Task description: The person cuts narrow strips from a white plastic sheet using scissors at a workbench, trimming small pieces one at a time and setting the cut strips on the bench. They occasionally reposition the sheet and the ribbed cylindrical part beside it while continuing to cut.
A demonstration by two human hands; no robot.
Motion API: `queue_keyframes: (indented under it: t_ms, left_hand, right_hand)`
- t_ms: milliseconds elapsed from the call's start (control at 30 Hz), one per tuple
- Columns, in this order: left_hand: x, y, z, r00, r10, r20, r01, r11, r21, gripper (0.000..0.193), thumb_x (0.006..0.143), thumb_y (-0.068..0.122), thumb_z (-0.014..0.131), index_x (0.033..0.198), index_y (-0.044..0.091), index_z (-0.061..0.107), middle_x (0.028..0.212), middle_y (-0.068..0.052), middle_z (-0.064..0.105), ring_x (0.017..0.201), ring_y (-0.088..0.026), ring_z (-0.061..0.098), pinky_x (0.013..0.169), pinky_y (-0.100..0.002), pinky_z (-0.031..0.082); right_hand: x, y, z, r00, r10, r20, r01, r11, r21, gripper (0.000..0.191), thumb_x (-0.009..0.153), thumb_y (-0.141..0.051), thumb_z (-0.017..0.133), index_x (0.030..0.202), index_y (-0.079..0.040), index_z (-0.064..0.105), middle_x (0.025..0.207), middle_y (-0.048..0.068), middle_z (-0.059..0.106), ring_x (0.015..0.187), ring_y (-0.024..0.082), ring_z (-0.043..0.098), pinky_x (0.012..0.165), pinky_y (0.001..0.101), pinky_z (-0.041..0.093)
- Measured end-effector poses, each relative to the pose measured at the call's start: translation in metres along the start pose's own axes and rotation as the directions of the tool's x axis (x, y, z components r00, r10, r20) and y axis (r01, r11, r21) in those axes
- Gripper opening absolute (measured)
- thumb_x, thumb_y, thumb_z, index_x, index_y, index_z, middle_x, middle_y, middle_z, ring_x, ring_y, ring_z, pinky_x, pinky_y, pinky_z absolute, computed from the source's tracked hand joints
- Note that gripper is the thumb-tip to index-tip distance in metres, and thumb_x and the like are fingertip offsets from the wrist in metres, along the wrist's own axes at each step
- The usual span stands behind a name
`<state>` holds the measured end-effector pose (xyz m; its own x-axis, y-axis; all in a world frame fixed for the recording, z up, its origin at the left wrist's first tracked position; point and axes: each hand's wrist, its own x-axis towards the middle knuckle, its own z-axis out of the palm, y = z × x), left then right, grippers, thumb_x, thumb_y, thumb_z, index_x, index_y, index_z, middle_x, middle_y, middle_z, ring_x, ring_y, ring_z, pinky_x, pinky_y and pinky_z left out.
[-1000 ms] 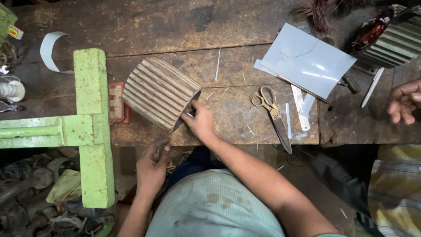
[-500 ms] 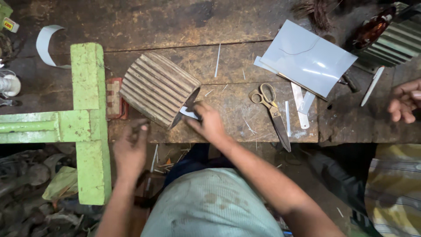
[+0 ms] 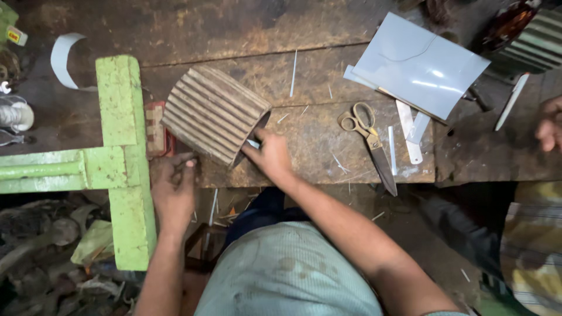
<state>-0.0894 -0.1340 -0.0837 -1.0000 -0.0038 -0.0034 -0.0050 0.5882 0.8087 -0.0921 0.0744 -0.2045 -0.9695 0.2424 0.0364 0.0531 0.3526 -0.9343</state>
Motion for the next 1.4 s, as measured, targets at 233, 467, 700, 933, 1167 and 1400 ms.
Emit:
queue_keyframes:
  t_ms: [233,467,700,933,1167,1400]
  left_hand:
    - [0.019,0.0,-0.014,0.992,-0.05,-0.113,0.055,0.997,0.048,0.025,0.107,0.019,0.063,0.124,0.001,0.065,0.106,-0.011,0.071,0.091,-0.016,0.064,0.082,-0.029,0.051]
    - [0.097,-0.018,-0.01,0.968,0.249,-0.032,-0.24,0.956,0.167,0.056,0.119,0.05,0.043,0.124,-0.003,0.061,0.118,-0.014,0.065,0.106,-0.019,0.06,0.094,-0.036,0.047]
    - [0.142,-0.039,0.005,0.867,-0.433,0.247,0.453,0.891,-0.027,0.093,0.087,0.081,0.039,0.143,0.008,0.049,0.114,-0.018,0.061,0.085,-0.024,0.054,0.064,-0.036,0.044]
    - [0.149,-0.06,0.003,0.912,-0.304,0.277,0.317,0.949,-0.003,0.112,0.095,0.091,0.041,0.161,0.0,0.038,0.152,-0.014,0.051,0.133,-0.019,0.048,0.111,-0.034,0.035]
    - [0.143,-0.046,0.007,0.931,-0.343,0.123,0.35,0.936,-0.037,0.108,0.078,0.086,0.048,0.149,0.006,0.04,0.141,-0.018,0.056,0.131,-0.028,0.053,0.111,-0.04,0.04]
    - [0.143,-0.051,0.011,0.951,-0.278,0.135,0.289,0.954,-0.075,0.107,0.084,0.087,0.045,0.149,0.002,0.043,0.149,-0.019,0.051,0.138,-0.028,0.046,0.118,-0.039,0.031]
  right_hand:
    - [-0.02,-0.008,-0.028,0.99,-0.134,-0.047,0.133,0.99,-0.041,0.032,0.079,-0.018,0.08,0.104,-0.002,0.071,0.098,0.018,0.069,0.085,0.038,0.068,0.074,0.0423,0.055]
    - [-0.011,-0.007,-0.01,0.941,-0.321,-0.106,0.318,0.947,-0.045,0.032,0.079,-0.013,0.079,0.108,-0.003,0.069,0.11,0.017,0.068,0.095,0.039,0.066,0.082,0.0447,0.054]
    - [-0.017,-0.018,-0.013,0.987,-0.133,-0.094,0.136,0.991,0.021,0.027,0.08,-0.013,0.081,0.102,-0.001,0.07,0.099,0.019,0.067,0.091,0.04,0.066,0.08,0.0444,0.054]
    - [-0.007,-0.014,-0.002,0.998,-0.042,-0.038,0.043,0.999,0.004,0.024,0.078,-0.014,0.081,0.097,-0.001,0.072,0.098,0.019,0.068,0.093,0.04,0.067,0.082,0.0442,0.055]
    - [-0.013,-0.01,0.005,0.982,-0.14,-0.129,0.144,0.989,0.025,0.028,0.081,-0.012,0.078,0.106,-0.001,0.072,0.11,0.019,0.069,0.1,0.041,0.066,0.086,0.0439,0.055]
    - [-0.033,0.001,0.036,0.994,0.058,-0.092,-0.04,0.982,0.186,0.029,0.083,-0.002,0.063,0.111,-0.002,0.073,0.12,0.02,0.064,0.114,0.038,0.064,0.099,0.0415,0.053]
